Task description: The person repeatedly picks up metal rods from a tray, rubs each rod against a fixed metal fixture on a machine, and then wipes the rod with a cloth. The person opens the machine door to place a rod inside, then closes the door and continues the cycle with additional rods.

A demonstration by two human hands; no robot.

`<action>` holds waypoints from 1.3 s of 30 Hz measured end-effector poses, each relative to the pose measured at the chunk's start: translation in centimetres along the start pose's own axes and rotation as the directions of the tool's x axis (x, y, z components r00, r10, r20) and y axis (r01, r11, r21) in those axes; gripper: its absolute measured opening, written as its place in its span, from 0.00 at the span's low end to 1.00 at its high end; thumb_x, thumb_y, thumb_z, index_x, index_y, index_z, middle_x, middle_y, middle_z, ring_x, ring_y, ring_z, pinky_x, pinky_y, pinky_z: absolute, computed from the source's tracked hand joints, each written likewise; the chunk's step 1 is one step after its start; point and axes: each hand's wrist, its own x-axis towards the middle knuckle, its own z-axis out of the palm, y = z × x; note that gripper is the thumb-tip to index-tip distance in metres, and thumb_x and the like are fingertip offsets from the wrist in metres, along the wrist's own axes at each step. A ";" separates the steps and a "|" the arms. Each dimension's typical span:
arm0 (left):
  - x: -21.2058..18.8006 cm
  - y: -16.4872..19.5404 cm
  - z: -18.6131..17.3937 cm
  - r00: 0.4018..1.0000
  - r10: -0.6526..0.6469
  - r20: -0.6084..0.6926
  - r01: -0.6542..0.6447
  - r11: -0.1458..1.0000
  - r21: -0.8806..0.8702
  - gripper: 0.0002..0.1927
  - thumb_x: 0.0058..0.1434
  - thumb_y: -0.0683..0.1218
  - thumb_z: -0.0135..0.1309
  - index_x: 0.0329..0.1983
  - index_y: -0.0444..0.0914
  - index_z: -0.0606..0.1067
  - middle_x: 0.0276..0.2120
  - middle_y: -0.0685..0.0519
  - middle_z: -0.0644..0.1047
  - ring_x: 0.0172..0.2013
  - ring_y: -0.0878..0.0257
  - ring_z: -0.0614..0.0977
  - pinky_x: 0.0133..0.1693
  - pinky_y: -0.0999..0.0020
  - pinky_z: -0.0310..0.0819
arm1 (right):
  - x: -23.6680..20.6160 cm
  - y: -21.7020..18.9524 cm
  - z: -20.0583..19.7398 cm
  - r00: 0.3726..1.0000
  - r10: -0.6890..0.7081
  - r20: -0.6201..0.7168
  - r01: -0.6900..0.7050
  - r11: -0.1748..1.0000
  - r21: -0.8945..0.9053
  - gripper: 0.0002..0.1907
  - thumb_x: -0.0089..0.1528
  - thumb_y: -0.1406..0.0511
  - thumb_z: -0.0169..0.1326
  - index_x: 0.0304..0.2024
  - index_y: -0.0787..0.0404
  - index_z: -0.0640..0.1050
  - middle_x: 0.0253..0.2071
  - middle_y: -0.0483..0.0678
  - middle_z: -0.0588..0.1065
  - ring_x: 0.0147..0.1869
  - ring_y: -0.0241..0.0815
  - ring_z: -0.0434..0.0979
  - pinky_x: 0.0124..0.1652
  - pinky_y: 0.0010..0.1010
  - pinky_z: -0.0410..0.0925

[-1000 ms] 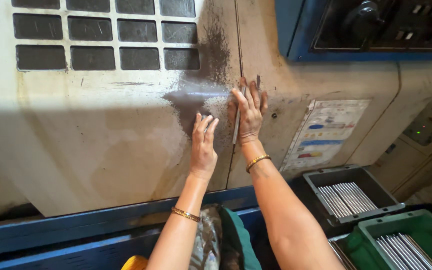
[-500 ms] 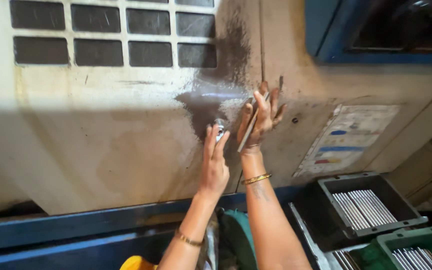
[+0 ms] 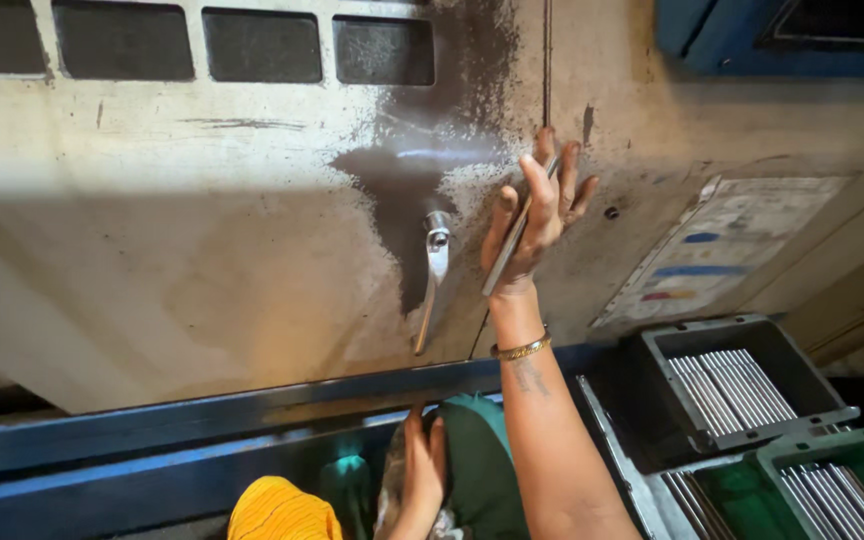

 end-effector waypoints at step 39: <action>-4.9 -3.0 -15.5 0.438 -0.654 0.617 -0.036 0.673 0.739 0.15 0.56 0.47 0.61 0.47 0.52 0.82 0.47 0.55 0.81 0.56 0.56 0.80 0.61 0.65 0.66 | -20.4 -2.6 -22.7 -0.069 -0.042 0.997 -0.412 0.911 0.010 0.15 0.62 0.56 0.65 0.32 0.59 0.77 0.28 0.57 0.79 0.36 0.60 0.81 0.33 0.44 0.71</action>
